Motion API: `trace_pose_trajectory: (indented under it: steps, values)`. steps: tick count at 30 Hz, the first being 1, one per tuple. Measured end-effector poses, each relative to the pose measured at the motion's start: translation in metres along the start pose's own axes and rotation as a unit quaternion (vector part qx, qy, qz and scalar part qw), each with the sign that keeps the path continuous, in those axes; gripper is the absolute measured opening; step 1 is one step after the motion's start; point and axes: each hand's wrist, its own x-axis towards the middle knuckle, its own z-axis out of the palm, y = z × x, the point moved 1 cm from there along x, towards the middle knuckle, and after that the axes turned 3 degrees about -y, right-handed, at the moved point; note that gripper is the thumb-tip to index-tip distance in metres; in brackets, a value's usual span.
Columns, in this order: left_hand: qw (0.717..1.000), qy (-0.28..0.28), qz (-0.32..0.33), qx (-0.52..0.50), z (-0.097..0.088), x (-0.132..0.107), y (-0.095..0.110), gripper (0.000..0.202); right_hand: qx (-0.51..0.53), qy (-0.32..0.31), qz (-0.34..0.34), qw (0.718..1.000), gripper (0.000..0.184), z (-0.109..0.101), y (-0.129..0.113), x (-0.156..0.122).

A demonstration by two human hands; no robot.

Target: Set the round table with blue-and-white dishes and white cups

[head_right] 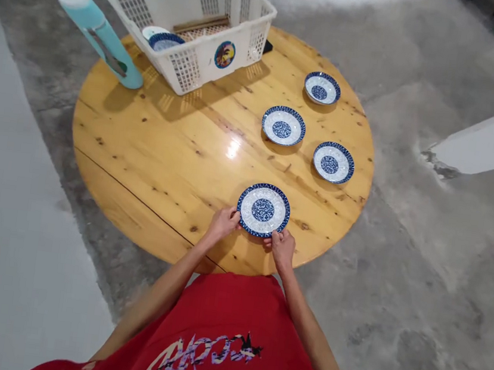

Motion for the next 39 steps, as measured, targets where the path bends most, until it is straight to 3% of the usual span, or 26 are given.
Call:
trace_pose_trajectory:
  steps: [15, 18, 20, 24, 27, 30, 34, 39]
  values:
    - [1.0, -0.009, -0.013, -0.013, -0.008, -0.002, -0.001, 0.024, 0.012, -0.056, 0.035, 0.998, 0.036, 0.003, -0.008, -0.007]
    - [1.0, -0.012, -0.017, -0.013, -0.011, -0.002, -0.005, 0.027, -0.015, -0.074, 0.052, 0.996, 0.045, -0.006, -0.012, -0.006]
    - [1.0, -0.015, -0.018, -0.018, -0.012, -0.002, -0.011, 0.03, -0.051, -0.054, 0.048, 0.996, 0.048, -0.019, -0.019, 0.004]
    - [0.995, -0.006, -0.019, -0.098, -0.015, 0.0, -0.025, 0.039, -0.109, 0.018, -0.037, 0.993, 0.042, -0.046, -0.05, 0.05]
    - [0.985, 0.021, -0.048, -0.163, -0.022, 0.003, -0.033, 0.04, -0.122, 0.035, -0.091, 0.988, 0.03, -0.048, -0.084, 0.102]
    - [0.977, 0.056, -0.068, -0.193, -0.031, 0.002, -0.037, 0.037, -0.084, 0.021, -0.105, 0.991, 0.02, -0.033, -0.116, 0.158]
    - [0.965, 0.096, -0.092, -0.224, -0.04, -0.006, -0.044, 0.035, 0.013, 0.022, -0.054, 0.998, 0.009, -0.001, -0.149, 0.224]
    - [0.955, 0.129, -0.129, -0.236, -0.036, -0.024, -0.055, 0.037, 0.065, 0.026, -0.016, 0.997, 0.011, 0.037, -0.172, 0.276]
